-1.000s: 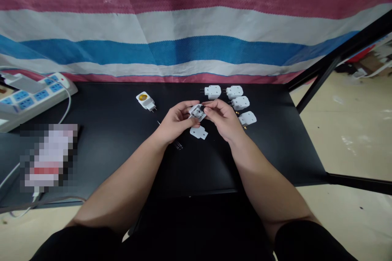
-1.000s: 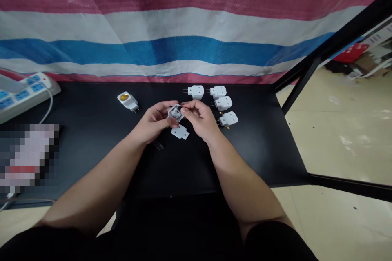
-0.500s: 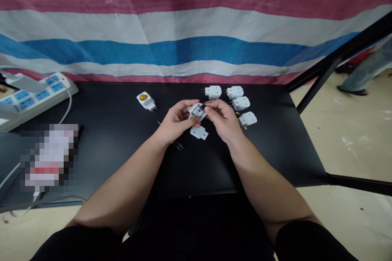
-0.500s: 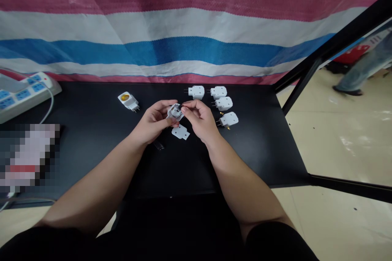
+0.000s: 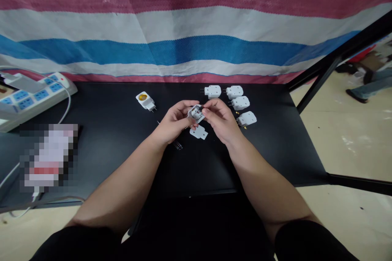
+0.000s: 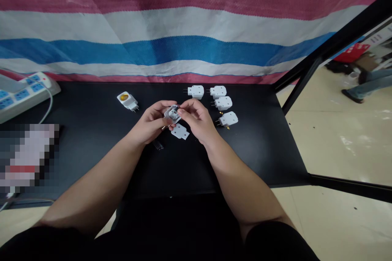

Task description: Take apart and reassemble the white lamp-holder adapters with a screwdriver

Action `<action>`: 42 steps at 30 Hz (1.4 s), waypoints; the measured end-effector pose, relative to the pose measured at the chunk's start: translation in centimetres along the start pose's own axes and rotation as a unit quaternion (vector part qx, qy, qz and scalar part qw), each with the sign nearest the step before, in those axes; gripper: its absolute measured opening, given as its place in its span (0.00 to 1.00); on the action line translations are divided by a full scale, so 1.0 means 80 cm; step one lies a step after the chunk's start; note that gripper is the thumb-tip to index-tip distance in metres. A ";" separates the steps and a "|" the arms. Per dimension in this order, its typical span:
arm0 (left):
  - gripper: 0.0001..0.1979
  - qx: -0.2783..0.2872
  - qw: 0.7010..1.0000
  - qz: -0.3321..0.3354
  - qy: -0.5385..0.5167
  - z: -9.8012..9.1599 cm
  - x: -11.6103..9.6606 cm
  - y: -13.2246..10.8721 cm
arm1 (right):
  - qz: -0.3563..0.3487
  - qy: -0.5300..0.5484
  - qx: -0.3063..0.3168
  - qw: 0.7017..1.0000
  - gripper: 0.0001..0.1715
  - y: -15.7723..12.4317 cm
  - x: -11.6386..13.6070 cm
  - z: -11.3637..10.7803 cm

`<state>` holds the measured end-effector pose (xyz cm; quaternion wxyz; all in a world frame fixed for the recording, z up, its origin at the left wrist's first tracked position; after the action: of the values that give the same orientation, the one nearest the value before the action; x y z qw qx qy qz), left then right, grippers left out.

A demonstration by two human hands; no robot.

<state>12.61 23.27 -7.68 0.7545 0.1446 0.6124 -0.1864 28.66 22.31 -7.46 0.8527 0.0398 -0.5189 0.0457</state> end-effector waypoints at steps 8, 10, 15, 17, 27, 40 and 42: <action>0.26 0.013 1.000 -0.004 0.001 0.004 -0.004 -0.002 | -0.012 0.005 -0.011 1.000 0.29 0.000 0.000 0.001; 0.27 0.018 1.000 0.005 0.013 0.005 -0.003 -0.002 | -0.019 0.000 -0.016 1.000 0.29 0.000 0.000 0.001; 0.28 0.004 0.995 0.064 0.080 0.002 -0.004 -0.001 | -0.026 -0.035 -0.028 0.999 0.26 -0.001 0.000 0.002; 0.29 -0.011 0.990 0.076 0.122 -0.001 -0.004 0.000 | -0.019 -0.038 -0.025 0.999 0.25 0.000 -0.002 0.001; 0.24 -0.107 0.953 0.064 0.275 -0.023 -0.007 -0.002 | -0.061 -0.177 -0.013 0.982 0.17 -0.001 0.009 -0.005; 0.25 -0.161 0.938 -0.016 0.307 -0.051 0.003 0.003 | -0.041 -0.434 0.293 0.851 0.24 -0.030 0.014 0.027; 0.25 -0.155 0.943 -0.019 0.294 -0.051 0.005 0.004 | -0.021 -0.445 0.275 0.852 0.25 -0.029 0.012 0.021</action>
<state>9.28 25.30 -8.91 0.5507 0.0622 0.8307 -0.0527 27.89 19.86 -5.92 0.4851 0.2998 -0.8083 0.1464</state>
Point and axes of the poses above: each hand's wrist, its own y-axis towards the middle knuckle, its own z-axis out of the palm, x = y × z, the point moved 6 cm from there along y, towards the middle knuckle, and after that the axes turned 13 degrees about y, right-handed, at the moved point
